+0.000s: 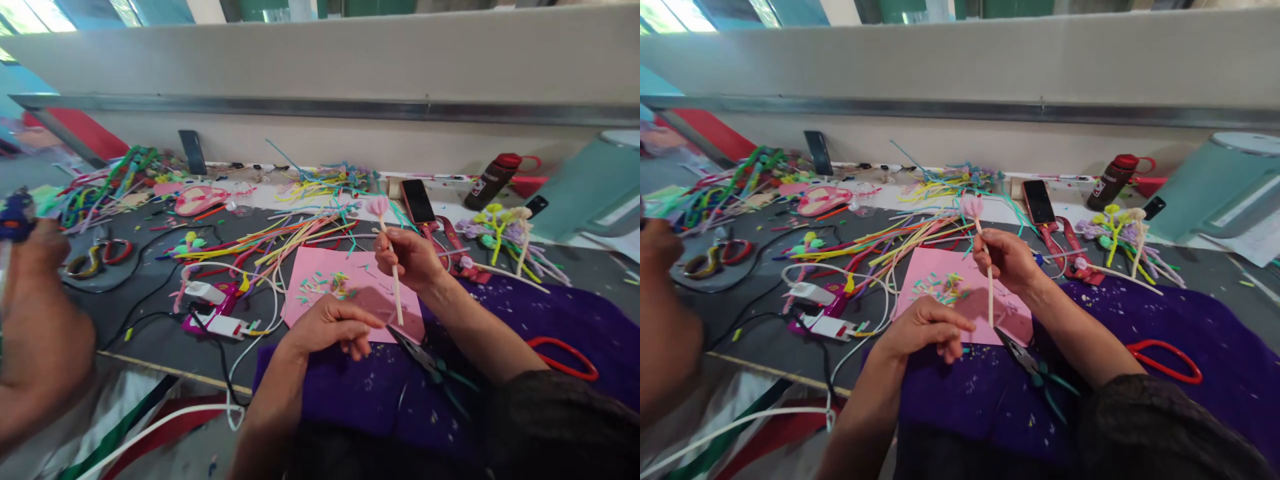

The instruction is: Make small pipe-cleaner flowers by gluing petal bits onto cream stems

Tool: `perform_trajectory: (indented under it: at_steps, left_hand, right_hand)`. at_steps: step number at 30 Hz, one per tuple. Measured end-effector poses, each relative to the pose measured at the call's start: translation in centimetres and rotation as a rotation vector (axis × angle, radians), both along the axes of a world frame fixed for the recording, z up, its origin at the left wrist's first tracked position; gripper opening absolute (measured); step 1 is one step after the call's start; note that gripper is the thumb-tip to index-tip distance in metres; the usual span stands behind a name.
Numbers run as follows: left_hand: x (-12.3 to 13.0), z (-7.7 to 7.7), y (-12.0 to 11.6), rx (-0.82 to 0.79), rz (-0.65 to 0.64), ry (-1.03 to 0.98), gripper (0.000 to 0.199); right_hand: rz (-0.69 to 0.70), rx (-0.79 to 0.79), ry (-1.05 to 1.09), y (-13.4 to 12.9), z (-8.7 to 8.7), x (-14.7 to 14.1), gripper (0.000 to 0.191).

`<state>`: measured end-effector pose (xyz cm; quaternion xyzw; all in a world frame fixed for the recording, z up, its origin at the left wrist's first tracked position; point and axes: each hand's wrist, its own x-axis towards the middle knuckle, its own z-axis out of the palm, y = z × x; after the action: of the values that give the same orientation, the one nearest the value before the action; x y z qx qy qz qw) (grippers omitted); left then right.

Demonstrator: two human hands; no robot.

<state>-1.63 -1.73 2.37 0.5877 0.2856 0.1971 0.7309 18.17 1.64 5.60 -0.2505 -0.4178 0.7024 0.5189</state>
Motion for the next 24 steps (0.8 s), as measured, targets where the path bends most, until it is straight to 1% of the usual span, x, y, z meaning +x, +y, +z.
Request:
perform_trajectory:
  at_steps: [2, 5, 7, 8, 10, 13, 15, 16, 19, 20, 22, 24]
  left_hand:
    - [0.3, 0.1, -0.1, 0.045, -0.095, 0.072, 0.017]
    - [1.1, 0.6, 0.0, 0.216, -0.150, 0.047, 0.001]
    - [1.6, 1.1, 0.2, 0.303, -0.175, -0.002, 0.014]
    - [1.7, 1.2, 0.1, 0.314, -0.180, -0.025, 0.017]
    - [1.7, 1.3, 0.0, 0.276, -0.181, -0.046, 0.018]
    - [1.2, 0.6, -0.1, 0.114, -0.136, 0.034, 0.015]
    - [0.8, -0.2, 0.0, 0.065, -0.028, 0.088, 0.013]
    - [0.7, -0.5, 0.1, 0.071, 0.065, 0.078, 0.013]
    - [0.8, -1.2, 0.9, 0.121, 0.400, -0.103, 0.030]
    - [0.9, -1.3, 1.2, 0.121, 0.503, -0.171, 0.032]
    - [1.1, -1.4, 1.7, 0.077, 0.669, -0.248, 0.024]
    - [1.3, -1.6, 2.1, 0.009, 0.764, -0.268, 0.022]
  right_hand:
    - [-0.008, 0.013, -0.017, 0.0, 0.1, 0.1, 0.019]
    - [-0.013, 0.030, -0.044, 0.1, 0.1, 0.2, 0.018]
    - [-0.011, 0.044, -0.053, 0.2, 0.1, 0.2, 0.018]
    - [-0.007, 0.049, -0.055, 0.2, 0.0, 0.2, 0.019]
    - [-0.008, 0.058, -0.058, 0.3, 0.0, 0.3, 0.018]
    - [-0.025, 0.064, -0.073, 0.3, -0.1, 0.3, 0.018]
    - [-0.036, 0.062, -0.098, 0.3, -0.2, 0.2, 0.019]
    - [-0.036, 0.063, -0.117, 0.2, -0.3, 0.0, 0.019]
    - [-0.010, 0.060, -0.190, -0.1, -0.9, -0.9, 0.019]
    - [0.007, 0.057, -0.218, -0.2, -1.2, -1.3, 0.019]
    - [0.050, 0.057, -0.273, -0.6, -1.8, -2.1, 0.019]
    - [0.095, 0.074, -0.329, -1.0, -2.5, -2.8, 0.019]
